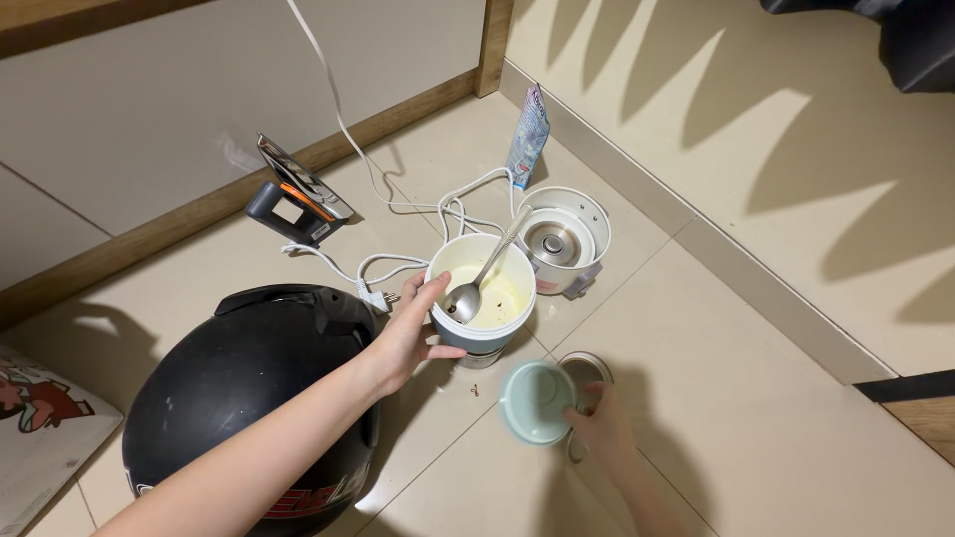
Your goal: The person opens a blue thermal container filled with a dark food mixture and transfers the contents into a small glass jar using a spoon. They then close the jar and place it on the table.
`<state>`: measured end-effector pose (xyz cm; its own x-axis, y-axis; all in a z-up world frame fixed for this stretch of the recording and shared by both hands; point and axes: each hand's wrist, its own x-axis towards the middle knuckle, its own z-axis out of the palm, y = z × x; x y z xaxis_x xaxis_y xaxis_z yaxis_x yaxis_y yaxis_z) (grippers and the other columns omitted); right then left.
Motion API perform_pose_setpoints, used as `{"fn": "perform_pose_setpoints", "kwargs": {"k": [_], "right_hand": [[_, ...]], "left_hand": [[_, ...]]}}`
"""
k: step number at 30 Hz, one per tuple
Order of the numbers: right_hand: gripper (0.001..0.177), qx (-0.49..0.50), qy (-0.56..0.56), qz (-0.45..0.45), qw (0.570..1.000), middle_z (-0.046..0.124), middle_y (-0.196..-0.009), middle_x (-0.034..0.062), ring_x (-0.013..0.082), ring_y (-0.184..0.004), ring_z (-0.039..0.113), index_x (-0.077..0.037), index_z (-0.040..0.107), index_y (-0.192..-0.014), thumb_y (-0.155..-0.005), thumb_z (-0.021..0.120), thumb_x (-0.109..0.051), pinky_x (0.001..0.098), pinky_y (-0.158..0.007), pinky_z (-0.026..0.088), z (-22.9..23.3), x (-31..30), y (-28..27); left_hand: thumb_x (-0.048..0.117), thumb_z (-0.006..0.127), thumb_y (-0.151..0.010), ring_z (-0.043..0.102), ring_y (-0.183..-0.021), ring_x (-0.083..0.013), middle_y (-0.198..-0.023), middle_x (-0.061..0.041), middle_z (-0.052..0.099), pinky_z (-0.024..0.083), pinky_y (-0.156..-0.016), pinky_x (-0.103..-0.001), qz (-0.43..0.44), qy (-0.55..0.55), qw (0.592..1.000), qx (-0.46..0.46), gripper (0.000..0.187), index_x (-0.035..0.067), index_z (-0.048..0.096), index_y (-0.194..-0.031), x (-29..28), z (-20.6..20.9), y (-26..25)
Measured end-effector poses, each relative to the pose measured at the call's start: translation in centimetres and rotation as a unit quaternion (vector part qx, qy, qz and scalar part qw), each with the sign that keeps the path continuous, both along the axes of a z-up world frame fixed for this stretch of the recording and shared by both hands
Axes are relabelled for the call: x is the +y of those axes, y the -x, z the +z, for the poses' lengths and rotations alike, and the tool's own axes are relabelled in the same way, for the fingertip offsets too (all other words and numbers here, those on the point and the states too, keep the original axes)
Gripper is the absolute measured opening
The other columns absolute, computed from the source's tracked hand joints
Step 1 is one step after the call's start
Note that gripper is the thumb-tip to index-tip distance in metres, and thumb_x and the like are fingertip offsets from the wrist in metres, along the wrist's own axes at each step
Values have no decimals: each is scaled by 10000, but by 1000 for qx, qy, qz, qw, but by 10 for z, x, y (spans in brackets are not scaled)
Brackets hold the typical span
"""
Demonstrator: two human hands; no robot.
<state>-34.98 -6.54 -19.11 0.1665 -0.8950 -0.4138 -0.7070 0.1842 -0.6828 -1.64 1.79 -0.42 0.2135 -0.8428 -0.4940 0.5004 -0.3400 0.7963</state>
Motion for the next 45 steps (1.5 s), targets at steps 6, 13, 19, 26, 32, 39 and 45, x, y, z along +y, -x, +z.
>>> {"fn": "perform_pose_setpoints", "kwargs": {"k": [6, 13, 19, 26, 32, 39, 45], "right_hand": [[412, -266, -15, -110, 958, 694, -969, 72, 141, -796, 671, -17, 647, -1193, -832, 737, -195, 300, -646, 565, 131, -9, -15], [437, -202, 402, -20, 893, 596, -1063, 84, 180, -891, 574, -30, 586, -1105, -789, 861, -153, 323, -797, 508, 230, 29, -86], [399, -201, 504, 85, 836, 542, -1327, 162, 332, -1183, 590, -85, 622, -1095, -763, 844, -89, 399, -901, 535, 247, 55, -131], [428, -134, 597, 199, 766, 551, -1389, 83, 360, -1262, 567, -145, 629, -1091, -729, 857, -129, 648, -1141, 268, 243, 70, -136], [446, -66, 656, 85, 747, 571, -1278, -24, 248, -1159, 559, -243, 644, -1122, -762, 904, -204, 642, -1207, 249, 231, 65, -121], [513, -82, 600, 123, 787, 487, -1370, 78, 359, -1272, 467, -213, 663, -1163, -723, 909, -313, 593, -1151, 312, 225, 59, -124], [426, -232, 480, 133, 835, 284, -1619, 235, 435, -1494, 349, -165, 661, -1183, -842, 785, -387, 516, -1189, 348, 234, 47, -121]], "left_hand": [[528, 653, -780, 481, -1356, -288, -1555, -113, 371, 607, -819, -482, 4, 36, 999, -3, 965, 344, 122, -1564, 0, 9, 12], [427, 625, -853, 435, -1407, -257, -1564, -88, 339, 594, -875, -465, 10, 91, 996, -3, 872, 390, 129, -1569, -2, 20, 32], [396, 621, -857, 501, -1328, -261, -1534, -78, 385, 562, -888, -444, -3, 122, 992, 9, 860, 388, 139, -1568, -2, 16, 42], [320, 638, -920, 611, -1205, -190, -1350, -117, 614, 551, -951, -333, -44, 184, 981, 36, 602, 44, 493, -1436, 0, -28, 47], [353, 524, -957, 417, -1180, -249, -1365, -134, 380, 481, -814, -407, -6, 135, 990, 28, 632, 235, 230, -1504, -2, -2, 47], [465, 418, -915, 440, -1375, -220, -1585, -32, 314, 555, -881, -409, -8, 115, 993, 5, 712, 410, 159, -1576, 11, 51, 58], [466, 416, -929, 522, -1351, -279, -1557, -78, 363, 621, -845, -420, -21, 143, 989, -2, 700, 356, 169, -1575, 14, 48, 54]]}}
